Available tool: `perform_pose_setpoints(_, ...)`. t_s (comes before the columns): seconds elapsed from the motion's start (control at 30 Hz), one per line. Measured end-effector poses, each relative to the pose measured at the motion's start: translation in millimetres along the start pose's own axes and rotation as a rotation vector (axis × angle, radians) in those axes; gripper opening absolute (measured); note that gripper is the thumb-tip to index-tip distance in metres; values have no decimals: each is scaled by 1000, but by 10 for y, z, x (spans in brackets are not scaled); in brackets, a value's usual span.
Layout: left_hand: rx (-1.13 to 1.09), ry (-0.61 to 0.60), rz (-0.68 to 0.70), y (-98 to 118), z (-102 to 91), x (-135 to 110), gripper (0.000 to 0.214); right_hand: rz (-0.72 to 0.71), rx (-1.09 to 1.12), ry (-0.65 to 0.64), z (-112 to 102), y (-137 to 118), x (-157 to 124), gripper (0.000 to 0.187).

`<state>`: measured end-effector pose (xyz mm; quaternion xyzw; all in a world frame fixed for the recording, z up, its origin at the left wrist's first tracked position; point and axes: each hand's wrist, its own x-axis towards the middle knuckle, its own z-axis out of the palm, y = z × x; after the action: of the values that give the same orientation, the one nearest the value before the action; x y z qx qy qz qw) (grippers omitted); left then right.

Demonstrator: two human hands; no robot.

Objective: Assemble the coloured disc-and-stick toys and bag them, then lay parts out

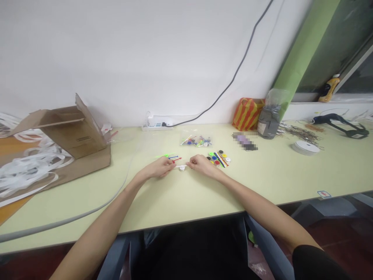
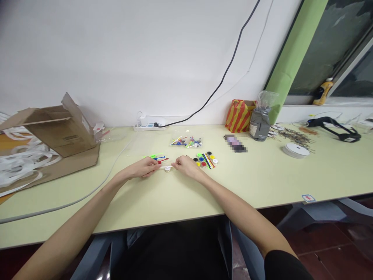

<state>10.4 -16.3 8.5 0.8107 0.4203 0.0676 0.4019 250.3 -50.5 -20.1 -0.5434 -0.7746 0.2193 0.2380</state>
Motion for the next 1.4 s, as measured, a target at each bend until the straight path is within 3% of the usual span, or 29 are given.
perform_pose_setpoints(0.37, 44, 8, -20, 52, 38, 21, 53, 57, -80, 21, 2, -44, -13, 38)
perform_pose_setpoints(0.5, 16, -47, 11, 53, 6, -25, 52, -15, -28, 14, -17, -27, -24, 38)
perform_pose_setpoints(0.67, -78, -176, 101, 145, -86, -128, 52, -145, 215, 15, -115, -52, -50, 39)
perform_pose_setpoints(0.77, -97, -110, 86, 213, -95, -151, 51, -130, 306, 29, -118, -65, -51, 41)
perform_pose_setpoints(0.87, -68, 7, 118, 246, -39, -119, 46, -95, 361, -41, -55, -62, -39, 41)
perform_pose_setpoints(0.97, -23, 27, 186, 229, 32, -64, 41, -83, 395, -83, -48, -45, -26, 39)
perform_pose_setpoints(1.07, 83, 46, 218, 180, 66, -31, 37, -75, 267, 61, -209, 18, -28, 32)
perform_pose_setpoints(1.17, 249, 91, 229, 134, 72, -27, 35, -25, -40, 227, -499, 144, -54, 18)
perform_pose_setpoints(1.3, 478, 139, 222, 106, 65, -37, 35, -27, -231, 139, -811, 327, -98, 7)
perform_pose_setpoints(1.4, 586, 161, 189, 100, 55, -43, 34, 18, -274, 44, -844, 391, -105, 3)
